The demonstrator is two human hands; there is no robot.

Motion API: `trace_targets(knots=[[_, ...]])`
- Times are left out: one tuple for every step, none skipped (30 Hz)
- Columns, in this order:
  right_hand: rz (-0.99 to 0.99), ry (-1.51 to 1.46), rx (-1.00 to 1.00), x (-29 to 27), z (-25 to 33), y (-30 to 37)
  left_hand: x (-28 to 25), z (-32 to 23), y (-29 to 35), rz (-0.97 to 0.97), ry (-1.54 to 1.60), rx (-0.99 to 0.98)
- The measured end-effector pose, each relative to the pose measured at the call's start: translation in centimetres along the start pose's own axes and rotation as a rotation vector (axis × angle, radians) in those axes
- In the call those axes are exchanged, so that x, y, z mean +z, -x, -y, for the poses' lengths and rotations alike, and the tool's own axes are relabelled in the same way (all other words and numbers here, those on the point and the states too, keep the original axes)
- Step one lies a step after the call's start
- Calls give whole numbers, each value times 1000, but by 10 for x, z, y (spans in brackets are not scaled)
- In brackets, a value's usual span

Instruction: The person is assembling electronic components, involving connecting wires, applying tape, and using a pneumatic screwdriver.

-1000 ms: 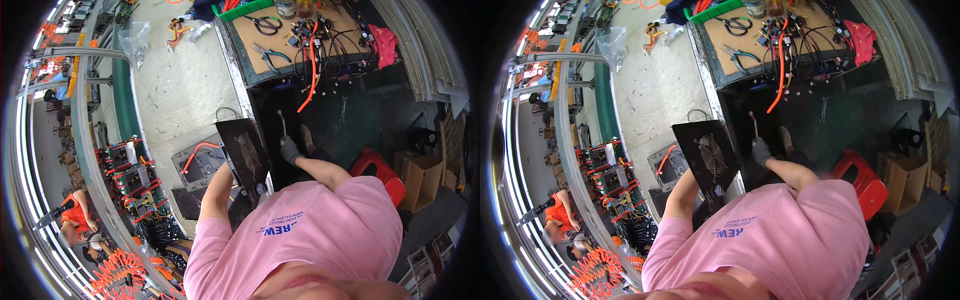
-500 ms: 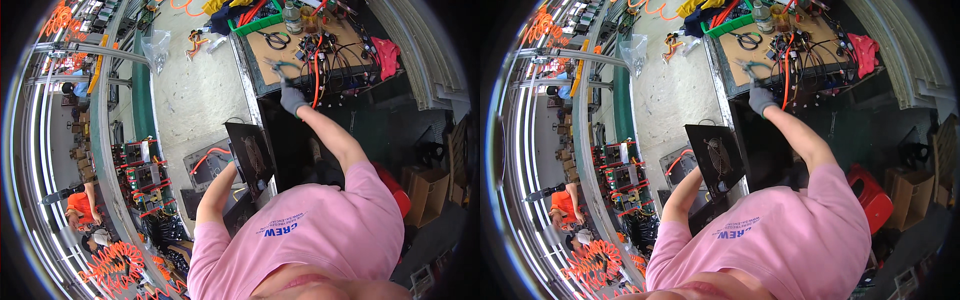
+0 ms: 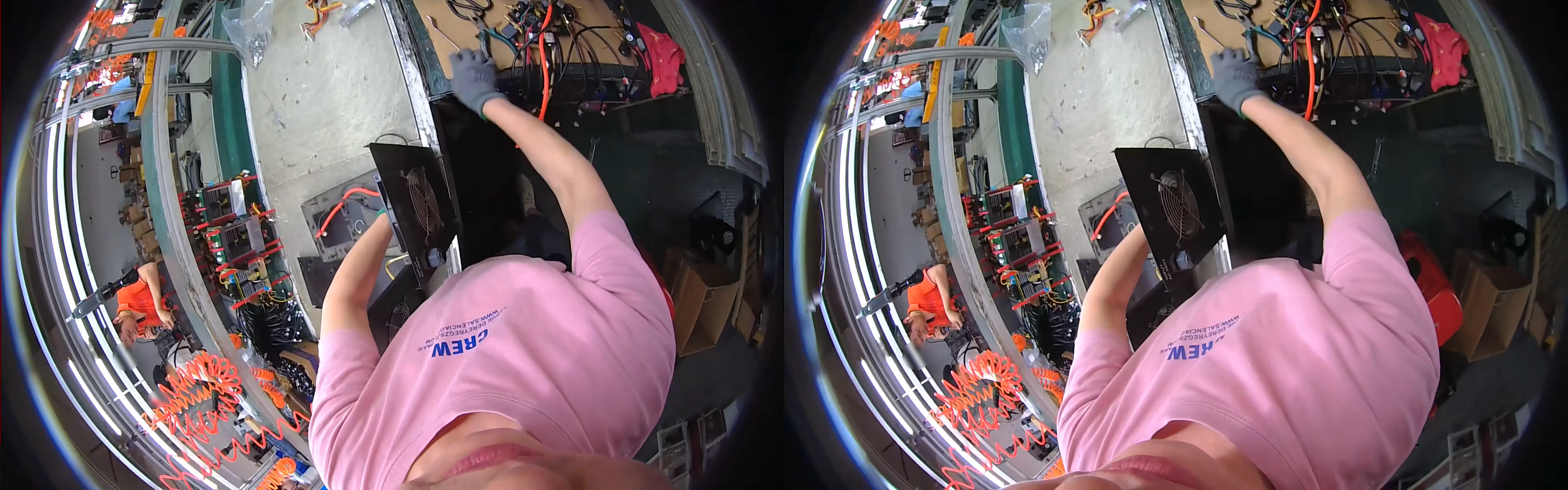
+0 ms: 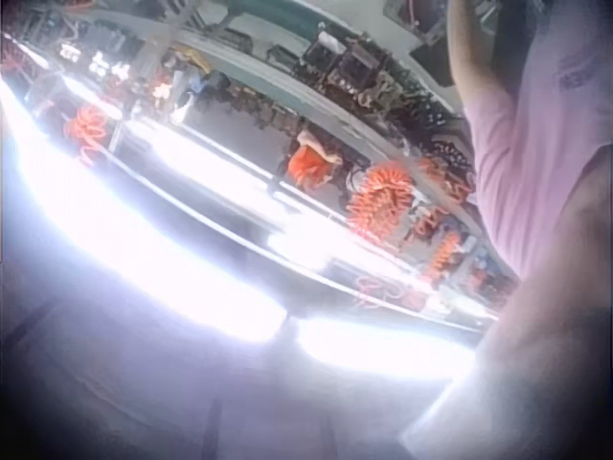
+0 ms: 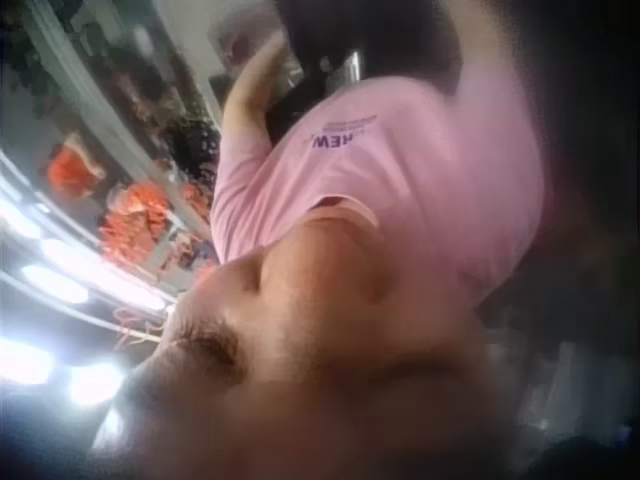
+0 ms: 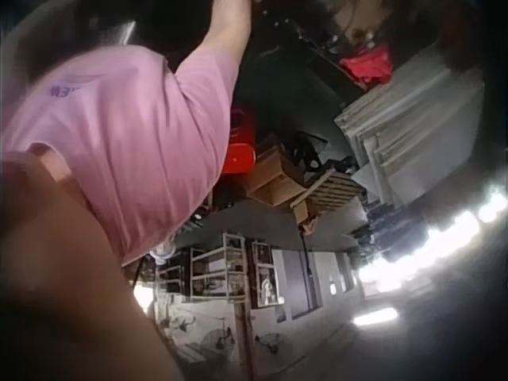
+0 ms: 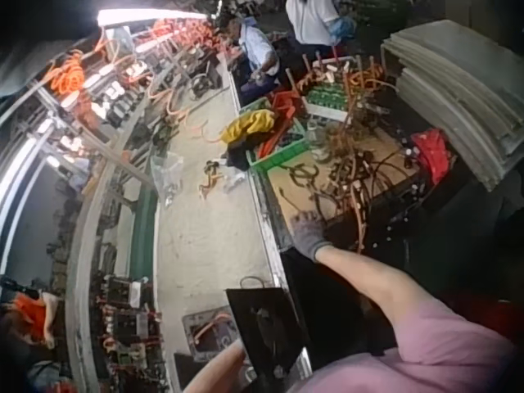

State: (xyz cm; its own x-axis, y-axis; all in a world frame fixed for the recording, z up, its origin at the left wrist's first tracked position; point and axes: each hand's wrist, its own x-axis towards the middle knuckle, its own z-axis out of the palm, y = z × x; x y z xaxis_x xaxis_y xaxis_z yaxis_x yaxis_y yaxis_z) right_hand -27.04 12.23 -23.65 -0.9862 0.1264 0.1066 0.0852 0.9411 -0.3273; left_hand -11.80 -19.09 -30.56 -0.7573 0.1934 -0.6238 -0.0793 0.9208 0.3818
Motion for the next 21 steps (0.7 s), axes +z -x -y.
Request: trace_targets(knots=[[-28, -82, -35, 4, 15, 17, 1, 2, 1, -1, 5, -9], [164, -262, -42, 6, 25, 32, 3, 5, 1, 1, 11, -18], [280, -466, 9, 19, 28, 51, 3, 2, 0, 6, 12, -10], [434, -556, 90, 22, 34, 69, 2, 4, -1, 5, 13, -11], [549, -604, 167, 36, 33, 82, 1, 1, -3, 8, 12, -1], [631, -626, 194, 57, 31, 91, 0, -2, -6, 8, 13, 9], [753, -666, 243, 61, 34, 98, 0, 0, -6, 11, 17, 12], [748, -666, 244, 64, 38, 103, -1, 1, -6, 7, 19, 13], [816, -804, 301, 68, 43, 109, -1, 0, -7, 9, 21, 22], [873, -943, 358, 75, 43, 111, -4, 0, -8, 5, 18, 29], [692, -830, 59, 110, 35, 116, -2, -2, -9, 15, 10, 46], [491, -515, -442, 131, 34, 114, 0, 2, -10, 14, 5, 49], [91, -155, -805, 151, 28, 113, 5, 7, -8, 25, -1, 44], [201, -110, -743, 146, 37, 113, 8, 11, -11, 28, -9, 41], [136, -138, -699, 142, 45, 118, 10, 17, -9, 30, -14, 26], [203, -446, -434, 167, 4, 118, 13, -17, -29, 75, -48, 101], [288, -401, -507, 153, 19, 117, 14, -4, -27, 71, -46, 69], [552, -636, -265, 135, 37, 119, 14, 8, -21, 68, -38, 40], [750, -910, 103, 115, 53, 120, 13, 16, -16, 59, -29, 22], [826, -1065, 477, 93, 66, 121, 13, 24, -12, 53, -17, 5], [839, -1068, 482, 82, 62, 119, 13, 22, -15, 62, -22, 12]])
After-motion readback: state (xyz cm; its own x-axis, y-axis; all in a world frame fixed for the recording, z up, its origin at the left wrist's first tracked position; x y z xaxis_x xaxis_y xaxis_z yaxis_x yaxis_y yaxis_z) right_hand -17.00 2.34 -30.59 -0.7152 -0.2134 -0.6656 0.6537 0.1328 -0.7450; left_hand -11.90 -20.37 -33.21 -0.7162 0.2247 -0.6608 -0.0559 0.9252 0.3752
